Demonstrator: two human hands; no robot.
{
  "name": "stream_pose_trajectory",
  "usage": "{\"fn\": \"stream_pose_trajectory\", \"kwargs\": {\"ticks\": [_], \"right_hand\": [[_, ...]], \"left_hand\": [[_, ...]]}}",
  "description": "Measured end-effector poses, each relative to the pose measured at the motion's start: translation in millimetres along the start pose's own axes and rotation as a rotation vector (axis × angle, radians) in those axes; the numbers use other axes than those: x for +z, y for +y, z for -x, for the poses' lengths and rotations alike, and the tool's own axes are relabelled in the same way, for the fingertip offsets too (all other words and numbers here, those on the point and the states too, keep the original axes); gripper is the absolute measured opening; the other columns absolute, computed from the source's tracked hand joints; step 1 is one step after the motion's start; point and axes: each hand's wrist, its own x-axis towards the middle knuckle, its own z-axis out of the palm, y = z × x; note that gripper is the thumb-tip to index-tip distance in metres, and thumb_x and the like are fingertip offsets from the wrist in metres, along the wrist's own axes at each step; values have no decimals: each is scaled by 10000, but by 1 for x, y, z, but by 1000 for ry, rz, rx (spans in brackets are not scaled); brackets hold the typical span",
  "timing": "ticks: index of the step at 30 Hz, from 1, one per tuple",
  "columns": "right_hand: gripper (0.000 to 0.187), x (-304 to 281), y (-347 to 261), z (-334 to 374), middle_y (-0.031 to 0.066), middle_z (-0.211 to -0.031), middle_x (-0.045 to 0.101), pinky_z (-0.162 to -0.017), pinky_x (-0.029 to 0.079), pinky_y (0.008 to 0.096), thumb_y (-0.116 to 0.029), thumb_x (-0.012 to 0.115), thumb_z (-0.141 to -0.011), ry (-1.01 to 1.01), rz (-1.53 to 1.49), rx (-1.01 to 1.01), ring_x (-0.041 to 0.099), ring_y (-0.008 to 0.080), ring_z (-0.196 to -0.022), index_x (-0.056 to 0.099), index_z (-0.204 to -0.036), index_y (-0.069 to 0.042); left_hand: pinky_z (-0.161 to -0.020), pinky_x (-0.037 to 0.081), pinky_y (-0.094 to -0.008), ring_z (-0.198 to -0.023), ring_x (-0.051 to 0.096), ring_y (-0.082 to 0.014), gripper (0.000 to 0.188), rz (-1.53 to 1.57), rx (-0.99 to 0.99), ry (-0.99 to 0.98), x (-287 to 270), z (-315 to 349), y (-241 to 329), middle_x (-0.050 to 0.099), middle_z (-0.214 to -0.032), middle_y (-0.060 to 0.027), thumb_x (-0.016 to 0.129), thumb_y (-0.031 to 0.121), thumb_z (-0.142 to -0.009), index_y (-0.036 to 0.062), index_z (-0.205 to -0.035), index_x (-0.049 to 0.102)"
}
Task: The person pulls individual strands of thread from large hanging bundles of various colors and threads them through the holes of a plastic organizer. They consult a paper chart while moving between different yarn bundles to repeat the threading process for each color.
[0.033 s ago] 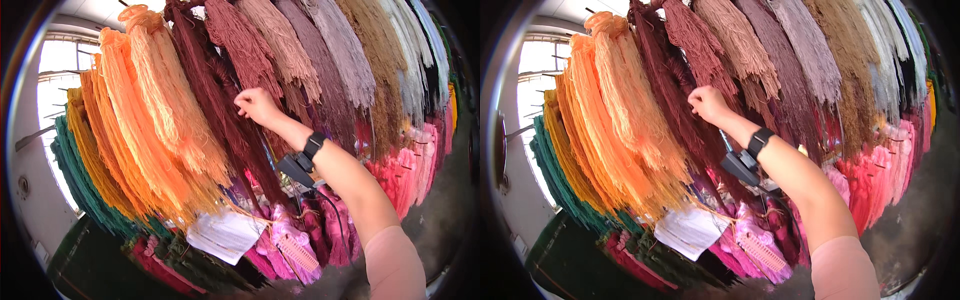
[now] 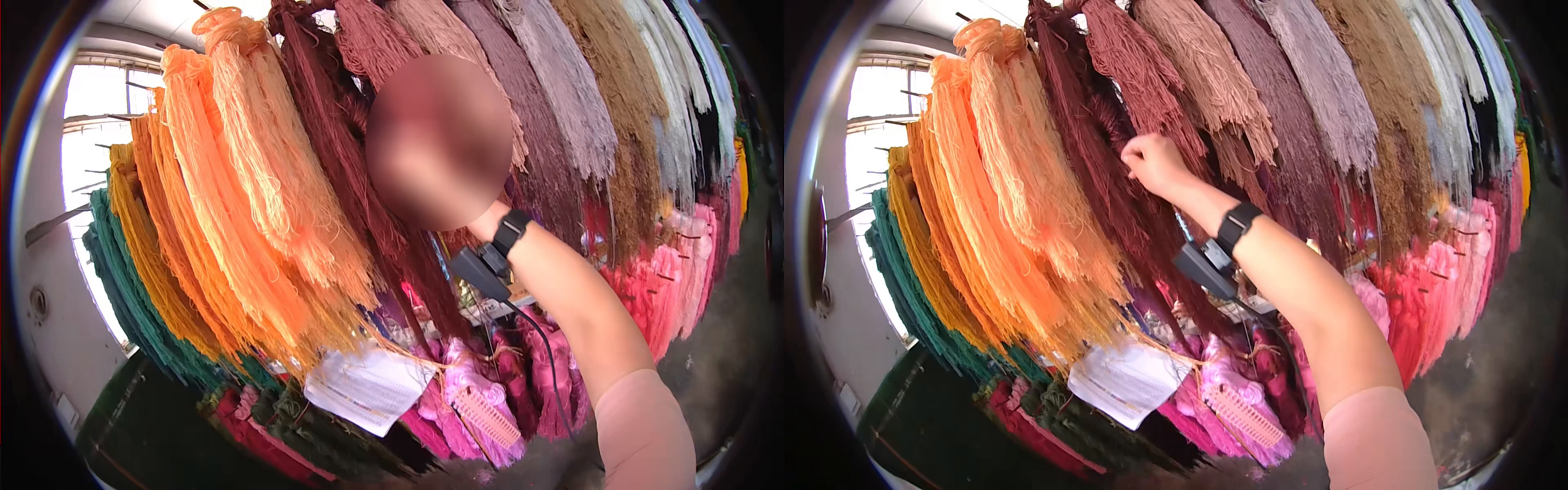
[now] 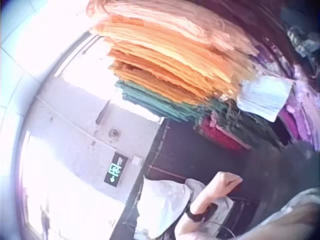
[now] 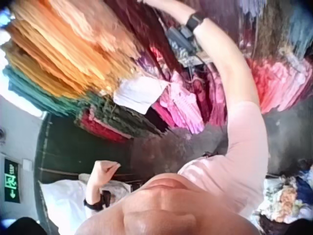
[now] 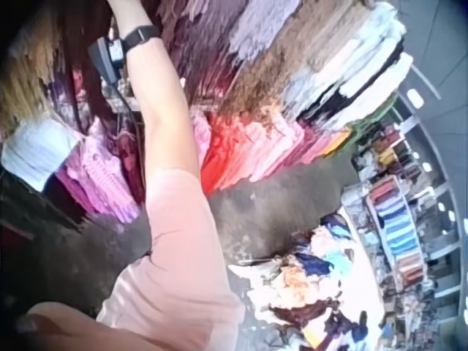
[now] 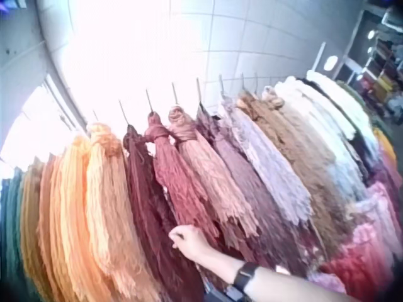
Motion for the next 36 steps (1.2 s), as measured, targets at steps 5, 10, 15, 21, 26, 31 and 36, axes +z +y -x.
{"fn": "stream_pose_trajectory", "kwargs": {"ticks": [5,10,15,21,26,31,36], "right_hand": [[89,-3,-2,-61,146,-633,561,-554,440,324,-60,503,-668,172,153,-352,564,239,-575,571,-671,-2],[83,-18,-7,-104,105,-702,534,-643,426,324,-23,513,-620,102,514,-680,530,254,-709,567,-684,-30],[85,-31,-9,-91,99,-677,514,-616,421,317,-4,500,-585,-8,493,-695,518,249,-677,544,-655,-24],[85,-26,12,-65,133,-662,534,-611,427,335,-7,501,-552,-182,463,-591,529,273,-681,541,-627,0],[73,-24,9,-52,128,-686,531,-635,427,352,-42,513,-587,-220,560,-448,524,281,-707,547,-646,-16],[81,-19,20,-41,112,-696,531,-613,425,339,-54,525,-612,-167,525,-513,528,266,-692,556,-680,-25],[99,-11,14,-41,123,-737,543,-643,429,368,-74,514,-620,-130,512,-439,529,281,-755,560,-697,-31]], "left_hand": [[-426,373,-301,-466,494,-280,56,22,46,10,6,-23,20,486,-542,-167,579,38,-667,-13,-662,557],[-435,379,-302,-483,506,-285,55,7,17,59,8,-31,24,495,-550,-172,580,32,-662,-18,-677,564],[-446,381,-302,-501,518,-282,65,52,-21,151,15,-24,17,503,-565,-178,570,30,-672,-29,-696,564],[-443,378,-298,-498,524,-260,71,93,-75,143,16,-28,13,504,-568,-179,564,34,-681,-36,-694,557],[-442,378,-292,-492,521,-253,74,99,-64,116,17,-34,13,501,-561,-176,569,33,-678,-38,-694,554],[-439,372,-286,-475,509,-243,74,130,-34,147,21,-34,7,493,-549,-173,571,33,-678,-39,-687,552],[-436,367,-285,-463,494,-238,72,141,-98,126,21,-31,6,486,-542,-170,566,33,-684,-35,-670,547]]}}
